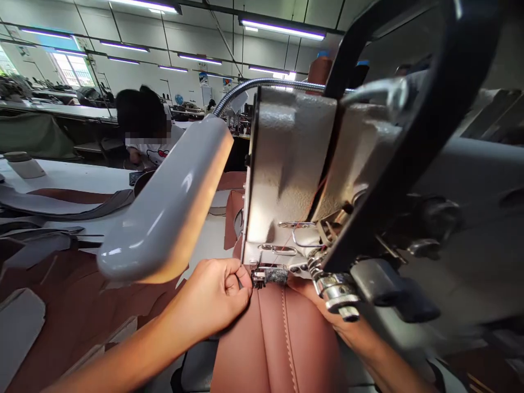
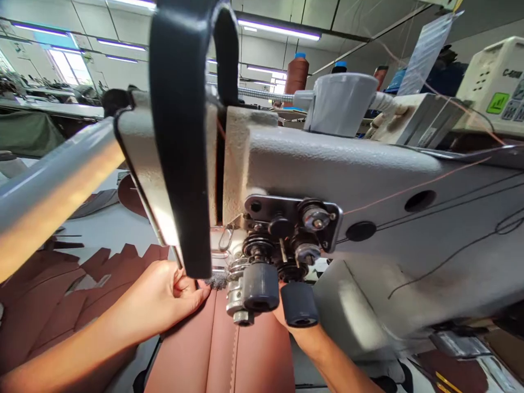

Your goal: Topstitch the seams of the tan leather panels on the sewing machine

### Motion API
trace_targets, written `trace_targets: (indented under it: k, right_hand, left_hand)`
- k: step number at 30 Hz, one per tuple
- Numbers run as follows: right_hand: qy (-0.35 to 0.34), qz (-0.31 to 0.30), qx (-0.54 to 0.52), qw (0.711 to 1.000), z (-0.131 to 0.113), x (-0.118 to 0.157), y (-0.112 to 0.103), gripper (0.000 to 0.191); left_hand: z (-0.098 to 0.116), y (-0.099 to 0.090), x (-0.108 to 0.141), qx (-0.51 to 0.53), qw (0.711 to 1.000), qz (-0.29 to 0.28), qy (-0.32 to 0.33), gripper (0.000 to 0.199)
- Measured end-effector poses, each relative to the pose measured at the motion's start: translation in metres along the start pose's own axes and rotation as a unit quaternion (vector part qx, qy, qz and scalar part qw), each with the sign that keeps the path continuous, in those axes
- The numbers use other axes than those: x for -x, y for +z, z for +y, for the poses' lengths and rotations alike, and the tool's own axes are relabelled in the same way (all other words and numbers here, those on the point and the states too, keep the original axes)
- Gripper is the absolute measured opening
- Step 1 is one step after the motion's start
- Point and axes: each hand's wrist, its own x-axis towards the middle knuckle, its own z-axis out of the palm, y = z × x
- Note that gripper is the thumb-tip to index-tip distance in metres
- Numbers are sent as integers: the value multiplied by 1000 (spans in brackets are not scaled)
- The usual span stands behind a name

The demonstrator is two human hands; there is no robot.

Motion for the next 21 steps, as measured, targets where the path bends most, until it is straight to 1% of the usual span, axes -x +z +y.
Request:
trace_targets:
  k: [3, 6, 10, 16, 21]
  right_hand:
    - [23, -7, 17, 1000, 3, -3, 3, 15]
    - [26, 2, 20, 999, 10, -5, 3, 13]
    - [36, -3, 32, 999, 13, -7, 4, 20]
    - [39, -32, 25, 998, 6, -5, 7, 29]
    - [49, -19, -7, 999, 8, -3, 8, 34]
  left_hand:
    - [2, -3, -2, -8, 1000, -3, -9, 33]
    - [4, -4, -1, -4, 1000, -14, -16, 37]
    - [5, -4, 1, -8, 1000, -23, -20, 37]
    - [4, -1, 5, -6, 1000, -8, 7, 34]
    - [2, 2, 5, -10, 1000, -3, 18, 36]
